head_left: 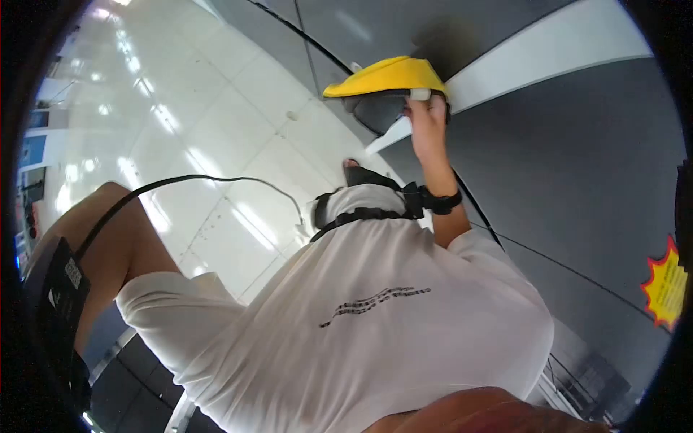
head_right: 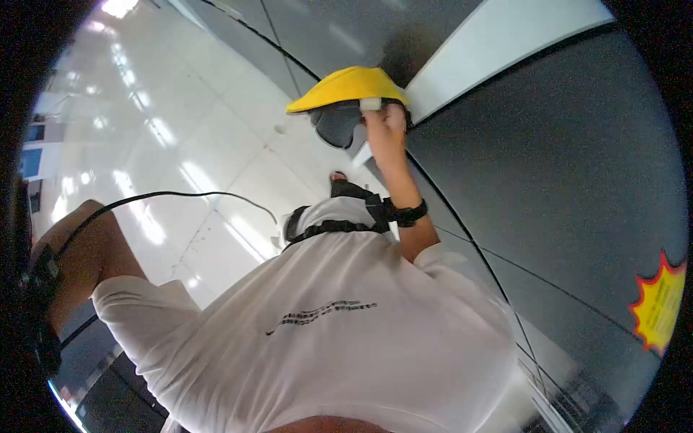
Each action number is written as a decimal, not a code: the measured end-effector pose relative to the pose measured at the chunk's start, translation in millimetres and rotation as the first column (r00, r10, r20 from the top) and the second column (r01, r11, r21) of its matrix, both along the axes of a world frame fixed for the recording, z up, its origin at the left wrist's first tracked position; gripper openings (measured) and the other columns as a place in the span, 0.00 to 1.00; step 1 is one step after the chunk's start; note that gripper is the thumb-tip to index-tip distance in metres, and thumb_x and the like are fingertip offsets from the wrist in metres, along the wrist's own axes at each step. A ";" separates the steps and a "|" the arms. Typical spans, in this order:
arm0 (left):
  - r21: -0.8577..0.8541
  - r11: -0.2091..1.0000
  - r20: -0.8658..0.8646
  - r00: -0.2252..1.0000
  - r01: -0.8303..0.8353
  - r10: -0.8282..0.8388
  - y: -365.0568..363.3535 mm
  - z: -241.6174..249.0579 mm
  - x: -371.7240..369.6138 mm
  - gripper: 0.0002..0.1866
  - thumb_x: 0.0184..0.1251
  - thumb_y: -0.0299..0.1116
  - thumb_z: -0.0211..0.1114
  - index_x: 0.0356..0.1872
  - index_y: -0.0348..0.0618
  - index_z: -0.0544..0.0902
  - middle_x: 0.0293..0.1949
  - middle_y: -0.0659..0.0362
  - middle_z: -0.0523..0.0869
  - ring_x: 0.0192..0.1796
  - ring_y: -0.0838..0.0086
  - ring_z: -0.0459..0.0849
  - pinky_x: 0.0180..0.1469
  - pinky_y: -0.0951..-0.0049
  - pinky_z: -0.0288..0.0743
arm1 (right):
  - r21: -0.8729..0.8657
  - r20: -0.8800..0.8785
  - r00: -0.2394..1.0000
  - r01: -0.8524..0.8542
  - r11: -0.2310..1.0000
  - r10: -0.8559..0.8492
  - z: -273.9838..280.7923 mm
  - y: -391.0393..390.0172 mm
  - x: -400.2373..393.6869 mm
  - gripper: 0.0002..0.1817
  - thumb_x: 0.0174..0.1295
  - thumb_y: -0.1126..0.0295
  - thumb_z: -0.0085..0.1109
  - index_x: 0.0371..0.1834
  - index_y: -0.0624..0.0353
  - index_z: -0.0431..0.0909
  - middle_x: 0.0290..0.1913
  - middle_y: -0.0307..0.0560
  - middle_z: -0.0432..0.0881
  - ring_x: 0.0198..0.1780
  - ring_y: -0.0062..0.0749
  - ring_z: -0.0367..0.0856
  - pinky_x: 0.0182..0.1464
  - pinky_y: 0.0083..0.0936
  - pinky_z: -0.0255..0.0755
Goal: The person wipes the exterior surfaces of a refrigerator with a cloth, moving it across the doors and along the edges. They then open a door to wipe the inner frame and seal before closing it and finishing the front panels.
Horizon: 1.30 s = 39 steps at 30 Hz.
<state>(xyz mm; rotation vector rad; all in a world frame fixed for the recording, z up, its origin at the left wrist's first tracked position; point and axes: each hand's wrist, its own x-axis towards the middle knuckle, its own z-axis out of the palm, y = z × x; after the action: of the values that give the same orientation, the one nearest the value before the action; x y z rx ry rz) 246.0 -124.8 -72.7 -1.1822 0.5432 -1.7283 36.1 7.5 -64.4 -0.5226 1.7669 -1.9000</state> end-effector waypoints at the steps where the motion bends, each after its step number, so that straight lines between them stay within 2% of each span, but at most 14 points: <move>1: -0.052 0.995 0.054 0.995 -0.086 0.089 -25.0 18.0 14.3 0.16 0.71 0.48 0.54 0.50 0.52 0.82 0.46 0.61 0.80 0.47 0.72 0.78 0.50 0.68 0.69 | -0.103 0.038 0.999 0.031 0.994 -0.027 7.4 -2.7 4.9 0.14 0.70 0.64 0.55 0.52 0.60 0.70 0.45 0.40 0.74 0.45 0.23 0.74 0.48 0.25 0.73; 4: -0.257 0.894 0.062 0.917 -0.367 0.394 -71.9 94.4 57.2 0.16 0.70 0.49 0.54 0.48 0.53 0.82 0.45 0.62 0.80 0.46 0.73 0.78 0.49 0.67 0.69 | -0.298 0.112 0.984 0.168 0.940 -0.141 18.5 -19.2 5.4 0.21 0.71 0.60 0.56 0.59 0.62 0.68 0.51 0.43 0.75 0.50 0.27 0.75 0.54 0.29 0.73; 8: -0.449 0.656 0.102 0.694 -0.607 0.712 -102.4 177.8 72.4 0.16 0.69 0.51 0.54 0.47 0.55 0.82 0.43 0.63 0.80 0.44 0.73 0.77 0.47 0.66 0.68 | -0.347 -0.108 0.994 -0.026 0.938 -0.013 16.0 -56.4 -6.1 0.20 0.70 0.68 0.56 0.61 0.64 0.67 0.56 0.44 0.75 0.54 0.25 0.75 0.57 0.29 0.72; 11: -0.590 0.444 0.101 0.485 -0.674 0.869 -83.6 234.6 137.2 0.16 0.69 0.52 0.54 0.45 0.56 0.83 0.42 0.63 0.80 0.43 0.73 0.77 0.46 0.66 0.68 | -0.349 -0.165 0.986 -0.044 0.936 -0.015 23.7 -57.8 14.1 0.18 0.69 0.74 0.55 0.59 0.66 0.68 0.56 0.43 0.76 0.55 0.23 0.75 0.58 0.27 0.71; 16: -0.728 -0.027 -0.108 0.075 -0.685 0.991 -57.3 329.5 71.9 0.17 0.67 0.54 0.54 0.43 0.59 0.83 0.40 0.64 0.79 0.41 0.73 0.76 0.45 0.65 0.67 | -0.471 -0.163 0.982 0.008 0.882 -0.096 48.7 -83.3 28.8 0.18 0.67 0.78 0.55 0.59 0.66 0.69 0.56 0.43 0.75 0.55 0.27 0.75 0.57 0.23 0.68; 17: -0.747 -0.027 0.035 -0.080 -0.664 0.996 -60.4 316.2 64.4 0.16 0.63 0.57 0.55 0.40 0.62 0.83 0.38 0.64 0.78 0.40 0.72 0.75 0.43 0.64 0.64 | -0.501 -0.166 0.979 0.018 0.865 -0.117 42.4 -85.8 34.4 0.18 0.67 0.78 0.55 0.59 0.66 0.69 0.56 0.43 0.75 0.55 0.27 0.75 0.57 0.23 0.68; 18: -0.760 -0.007 0.187 -0.230 -0.650 0.955 -59.0 299.1 50.7 0.16 0.59 0.60 0.56 0.38 0.65 0.82 0.36 0.64 0.78 0.38 0.72 0.74 0.42 0.64 0.61 | -0.296 -0.229 0.973 -0.067 0.953 -0.003 30.1 -82.9 35.5 0.19 0.65 0.78 0.56 0.60 0.66 0.68 0.56 0.44 0.74 0.56 0.27 0.74 0.58 0.24 0.67; 19: -0.809 -0.075 0.079 -0.234 -0.583 0.969 -82.6 304.5 -17.9 0.18 0.58 0.63 0.56 0.38 0.68 0.82 0.39 0.63 0.79 0.42 0.69 0.76 0.46 0.57 0.60 | -0.037 -0.244 0.961 -0.141 0.989 0.128 29.4 -96.2 -12.5 0.21 0.64 0.79 0.57 0.61 0.66 0.66 0.57 0.45 0.74 0.56 0.28 0.73 0.59 0.24 0.66; 22: -0.695 0.014 0.324 -0.295 -0.719 0.899 -122.9 321.0 -63.6 0.20 0.58 0.63 0.58 0.39 0.63 0.83 0.37 0.63 0.80 0.43 0.69 0.77 0.49 0.58 0.61 | -0.199 -0.388 0.921 -0.042 0.979 -0.039 15.3 -128.0 -31.2 0.15 0.62 0.74 0.62 0.51 0.66 0.76 0.48 0.47 0.80 0.51 0.35 0.78 0.57 0.30 0.68; 24: -0.709 0.051 0.216 -0.149 -0.703 0.965 -182.2 310.9 -39.3 0.20 0.58 0.62 0.58 0.39 0.62 0.83 0.37 0.63 0.80 0.43 0.69 0.77 0.48 0.58 0.61 | -0.179 -0.436 0.887 0.080 0.981 -0.152 -8.8 -143.3 -32.4 0.16 0.61 0.73 0.62 0.51 0.65 0.76 0.49 0.48 0.80 0.53 0.38 0.77 0.58 0.32 0.67; 25: -0.742 0.061 0.130 -0.053 -0.667 0.990 -189.3 306.2 -55.0 0.20 0.59 0.62 0.58 0.39 0.61 0.83 0.37 0.62 0.80 0.43 0.69 0.77 0.48 0.58 0.62 | -0.139 -0.536 0.836 0.051 0.989 -0.119 -9.5 -153.5 -35.1 0.20 0.65 0.80 0.56 0.60 0.65 0.67 0.53 0.44 0.76 0.52 0.24 0.73 0.55 0.21 0.67; 30: -0.874 0.012 -0.211 0.400 -0.486 0.892 -258.0 284.0 -28.4 0.18 0.61 0.58 0.57 0.38 0.57 0.83 0.37 0.60 0.81 0.42 0.68 0.79 0.45 0.59 0.65 | -0.244 -0.316 0.939 0.059 0.968 -0.137 54.3 -186.7 11.1 0.16 0.66 0.79 0.56 0.56 0.66 0.70 0.50 0.42 0.77 0.49 0.22 0.73 0.51 0.20 0.68; 34: -0.898 -0.145 -0.409 0.669 -0.415 0.621 -361.2 212.4 -96.4 0.18 0.64 0.55 0.56 0.37 0.53 0.83 0.38 0.59 0.82 0.42 0.67 0.80 0.43 0.60 0.68 | -0.218 -0.445 0.854 0.189 0.958 -0.270 16.8 -265.3 -31.8 0.15 0.64 0.80 0.57 0.54 0.67 0.71 0.48 0.41 0.78 0.48 0.24 0.75 0.52 0.22 0.68; 39: -0.804 -0.325 -0.542 0.839 -0.498 0.054 -418.4 211.4 -80.8 0.17 0.66 0.51 0.56 0.37 0.49 0.83 0.38 0.57 0.84 0.41 0.67 0.81 0.41 0.61 0.71 | -0.062 -0.613 0.723 0.357 0.932 -0.318 22.4 -288.9 -17.8 0.17 0.63 0.76 0.61 0.54 0.66 0.72 0.49 0.45 0.79 0.52 0.27 0.75 0.55 0.24 0.67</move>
<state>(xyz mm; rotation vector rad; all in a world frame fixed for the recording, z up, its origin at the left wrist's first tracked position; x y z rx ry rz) 165.2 -543.2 138.6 -2.4378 -1.4587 -1.1854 18.3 -281.4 -42.1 -0.9374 2.4772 -2.0494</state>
